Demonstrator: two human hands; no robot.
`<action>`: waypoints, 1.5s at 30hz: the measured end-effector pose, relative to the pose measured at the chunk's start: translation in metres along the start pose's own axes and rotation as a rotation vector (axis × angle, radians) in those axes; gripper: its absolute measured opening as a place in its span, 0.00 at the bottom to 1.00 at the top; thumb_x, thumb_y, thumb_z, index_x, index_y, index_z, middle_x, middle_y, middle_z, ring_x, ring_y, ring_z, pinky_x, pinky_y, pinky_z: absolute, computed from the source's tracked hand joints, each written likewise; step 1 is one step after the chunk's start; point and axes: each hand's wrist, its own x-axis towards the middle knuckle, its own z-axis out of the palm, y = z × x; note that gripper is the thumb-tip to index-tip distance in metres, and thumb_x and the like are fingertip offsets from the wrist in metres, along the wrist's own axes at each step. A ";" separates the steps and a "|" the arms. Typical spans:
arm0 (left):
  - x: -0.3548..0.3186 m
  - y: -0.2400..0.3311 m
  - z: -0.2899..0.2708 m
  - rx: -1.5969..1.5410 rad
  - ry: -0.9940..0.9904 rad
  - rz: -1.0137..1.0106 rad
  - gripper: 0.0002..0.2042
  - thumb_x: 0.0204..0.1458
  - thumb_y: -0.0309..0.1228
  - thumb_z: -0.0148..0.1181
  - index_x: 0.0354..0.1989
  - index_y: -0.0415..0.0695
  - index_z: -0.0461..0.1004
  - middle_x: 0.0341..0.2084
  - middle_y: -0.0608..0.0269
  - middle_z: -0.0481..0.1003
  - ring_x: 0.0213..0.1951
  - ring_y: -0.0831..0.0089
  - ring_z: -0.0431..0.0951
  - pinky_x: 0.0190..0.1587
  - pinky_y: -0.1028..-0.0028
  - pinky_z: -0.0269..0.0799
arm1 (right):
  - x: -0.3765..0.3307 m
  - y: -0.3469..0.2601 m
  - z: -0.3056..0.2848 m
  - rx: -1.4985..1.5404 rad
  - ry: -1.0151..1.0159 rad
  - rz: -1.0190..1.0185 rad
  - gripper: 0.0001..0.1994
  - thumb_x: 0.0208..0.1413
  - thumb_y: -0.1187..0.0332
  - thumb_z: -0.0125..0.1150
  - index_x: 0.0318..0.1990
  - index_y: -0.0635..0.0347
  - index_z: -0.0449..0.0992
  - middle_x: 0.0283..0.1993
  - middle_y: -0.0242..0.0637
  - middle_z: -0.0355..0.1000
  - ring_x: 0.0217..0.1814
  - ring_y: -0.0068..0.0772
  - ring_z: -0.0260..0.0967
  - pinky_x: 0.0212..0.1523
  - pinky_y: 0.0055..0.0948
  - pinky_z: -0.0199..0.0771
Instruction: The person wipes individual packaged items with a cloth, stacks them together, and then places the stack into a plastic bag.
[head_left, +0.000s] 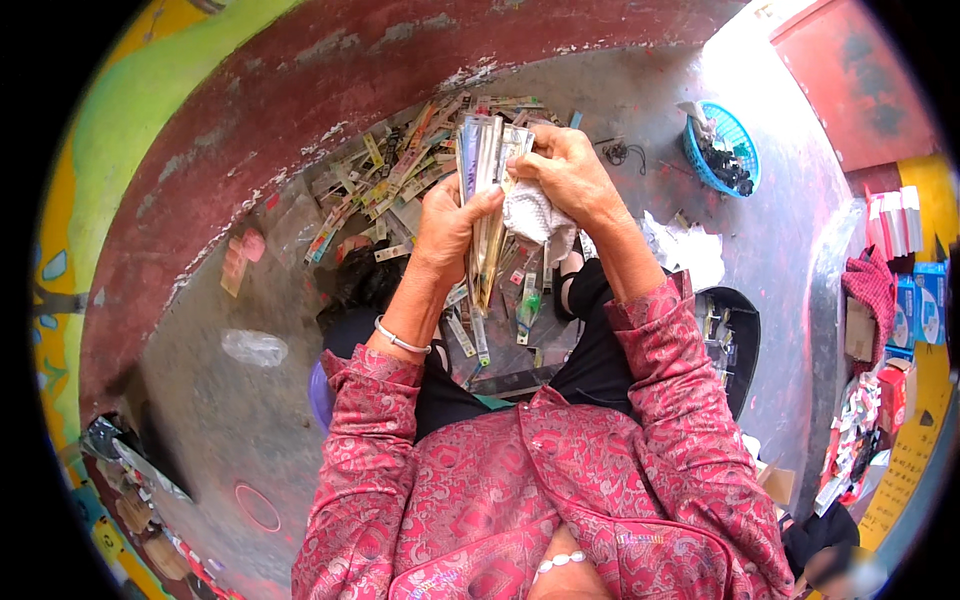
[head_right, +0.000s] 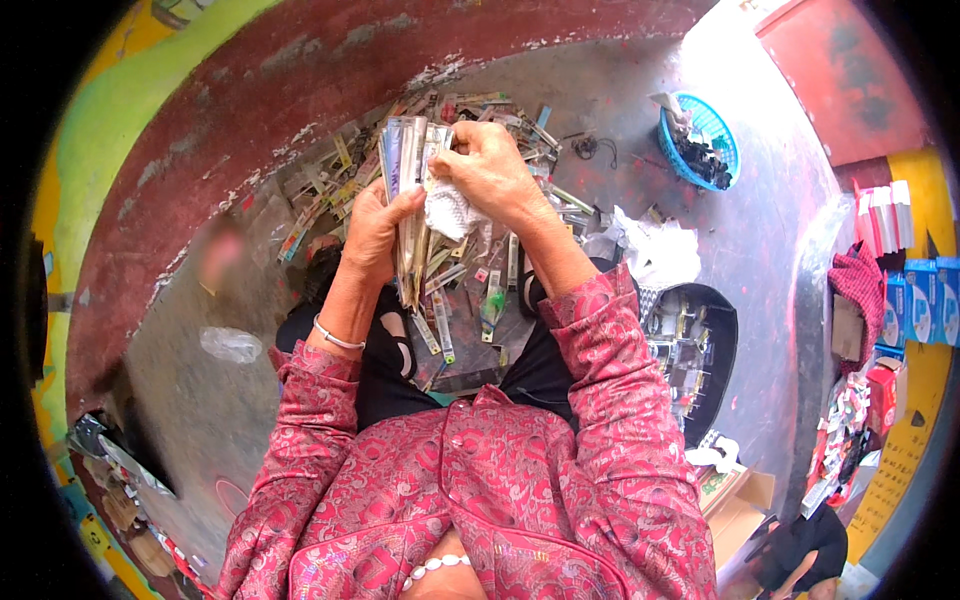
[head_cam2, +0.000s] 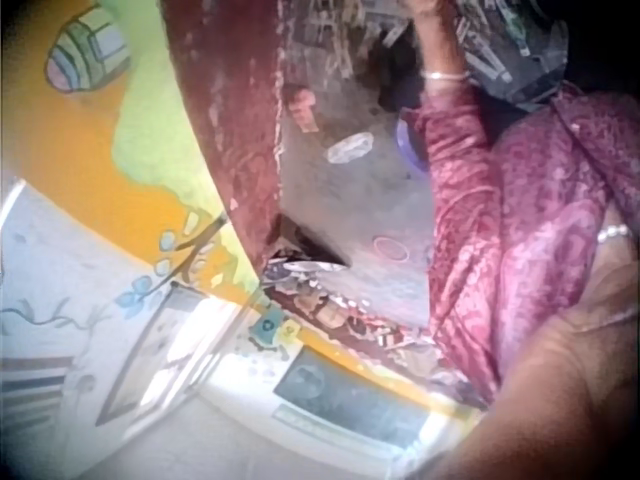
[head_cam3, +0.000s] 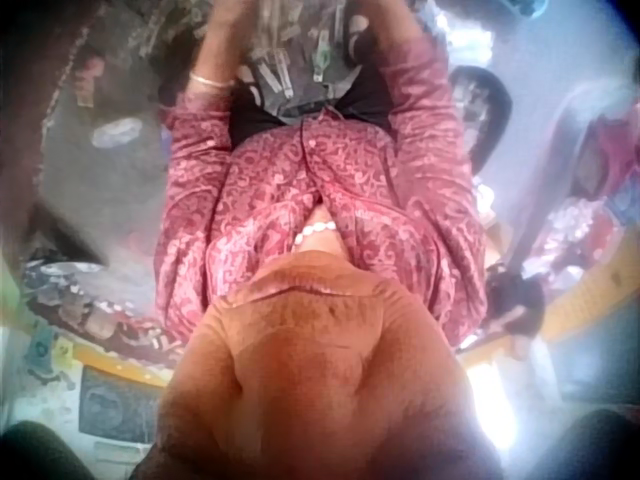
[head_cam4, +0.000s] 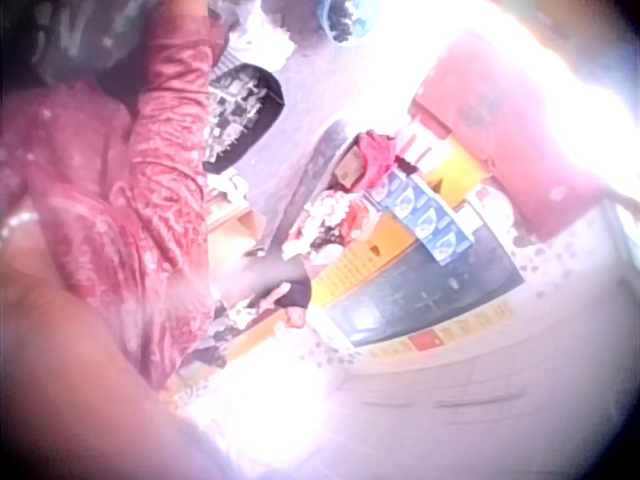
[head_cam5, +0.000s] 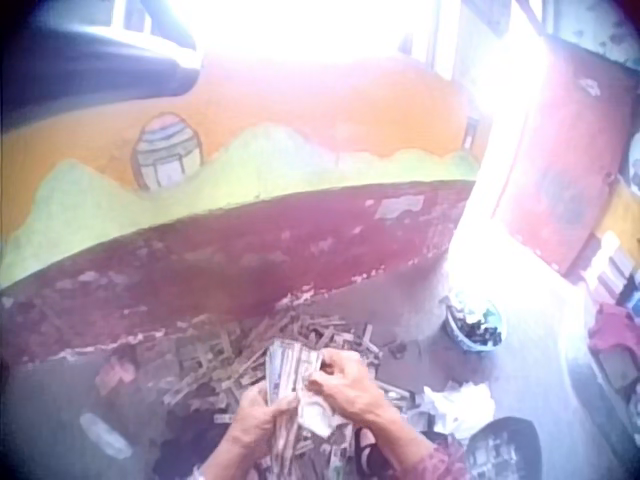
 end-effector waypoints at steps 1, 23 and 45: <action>-0.001 0.002 0.000 -0.063 0.009 -0.007 0.13 0.48 0.27 0.59 0.40 0.36 0.69 0.30 0.66 0.73 0.30 0.81 0.71 0.34 0.80 0.68 | -0.004 -0.010 0.000 0.091 -0.033 0.040 0.08 0.41 0.71 0.58 0.24 0.68 0.72 0.21 0.32 0.69 0.24 0.17 0.63 0.24 0.20 0.62; -0.001 0.002 -0.008 -0.340 -0.218 -0.335 0.21 0.55 0.50 0.44 0.38 0.42 0.66 0.21 0.62 0.71 0.18 0.78 0.72 0.20 0.78 0.72 | -0.006 -0.015 -0.003 0.179 -0.008 0.195 0.10 0.49 0.66 0.62 0.22 0.61 0.74 0.20 0.26 0.69 0.20 0.13 0.61 0.20 0.16 0.60; 0.000 0.003 0.006 -0.040 0.017 -0.081 0.19 0.56 0.42 0.47 0.40 0.36 0.66 0.26 0.56 0.74 0.23 0.74 0.75 0.25 0.77 0.74 | -0.005 -0.015 -0.007 0.155 0.164 0.237 0.08 0.49 0.69 0.58 0.23 0.64 0.74 0.21 0.29 0.69 0.20 0.17 0.61 0.22 0.19 0.62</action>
